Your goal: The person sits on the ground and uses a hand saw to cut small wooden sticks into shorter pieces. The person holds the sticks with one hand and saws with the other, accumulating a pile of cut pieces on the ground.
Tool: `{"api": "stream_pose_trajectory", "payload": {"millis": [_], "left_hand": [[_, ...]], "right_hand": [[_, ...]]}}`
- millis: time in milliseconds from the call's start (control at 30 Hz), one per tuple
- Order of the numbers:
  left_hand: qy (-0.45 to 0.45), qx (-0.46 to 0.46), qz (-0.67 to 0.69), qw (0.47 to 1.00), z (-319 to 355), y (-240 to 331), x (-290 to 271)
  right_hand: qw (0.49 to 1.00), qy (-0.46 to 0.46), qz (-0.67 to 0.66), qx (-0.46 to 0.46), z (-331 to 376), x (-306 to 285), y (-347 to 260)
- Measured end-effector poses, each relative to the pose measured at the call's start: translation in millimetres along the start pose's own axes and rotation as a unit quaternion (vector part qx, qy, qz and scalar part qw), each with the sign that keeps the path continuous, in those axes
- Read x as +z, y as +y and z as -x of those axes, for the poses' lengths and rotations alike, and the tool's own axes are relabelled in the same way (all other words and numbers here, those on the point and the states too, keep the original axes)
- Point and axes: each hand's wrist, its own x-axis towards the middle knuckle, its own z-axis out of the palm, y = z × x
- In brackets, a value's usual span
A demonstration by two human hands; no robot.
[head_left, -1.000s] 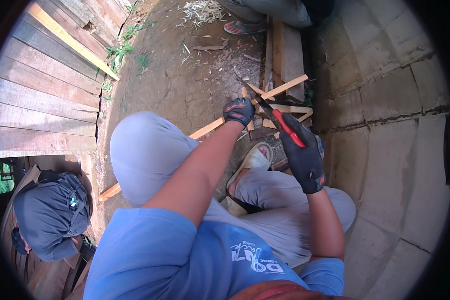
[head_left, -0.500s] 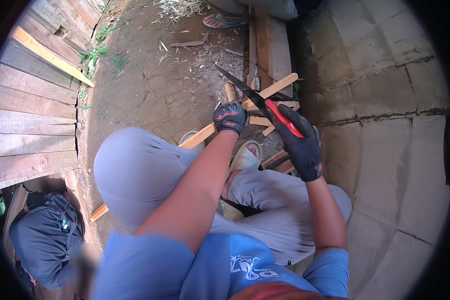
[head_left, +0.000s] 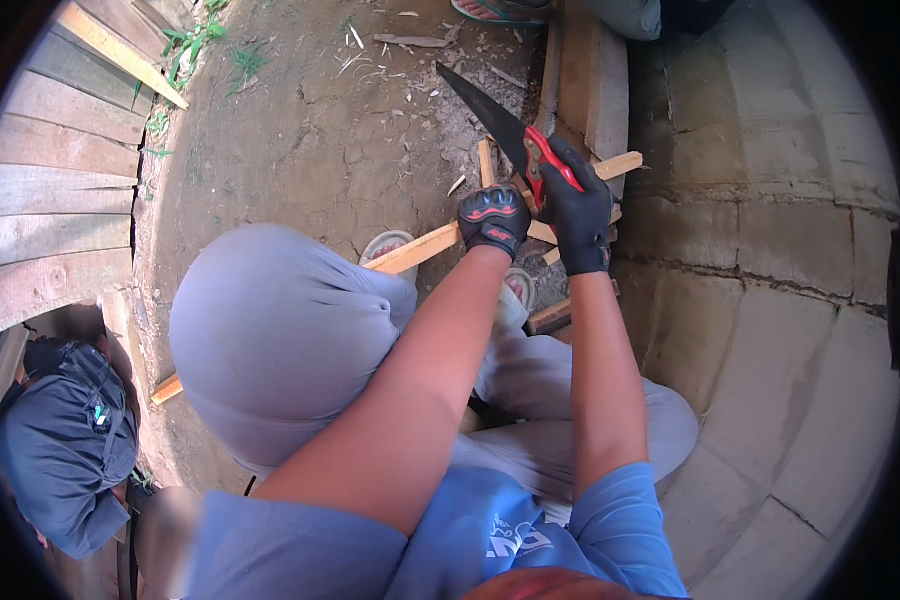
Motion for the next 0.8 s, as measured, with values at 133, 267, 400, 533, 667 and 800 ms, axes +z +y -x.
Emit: {"api": "stream_pose_trajectory", "payload": {"millis": [133, 267, 400, 533, 667, 800], "left_hand": [[-0.014, 0.010, 0.012, 1.000, -1, 2, -3], [-0.010, 0.000, 0.016, 1.000, -2, -2, -8], [-0.040, 0.002, 0.021, 0.999, -6, 3, -8], [-0.041, -0.006, 0.024, 0.999, -6, 3, -8], [-0.035, 0.001, 0.011, 0.999, -5, -1, -9], [-0.063, -0.006, 0.016, 0.998, -5, 2, -13]], "right_hand": [[0.997, -0.027, 0.041, -0.064, 2, -5, 18], [0.998, -0.023, 0.052, -0.009, 3, 0, -7], [0.999, -0.009, 0.033, 0.042, 5, -3, -7], [0.999, -0.006, 0.045, 0.023, 6, -2, -10], [0.998, 0.000, 0.024, 0.056, 9, -3, -14], [0.998, 0.008, 0.052, -0.021, 9, -2, -18]]}}
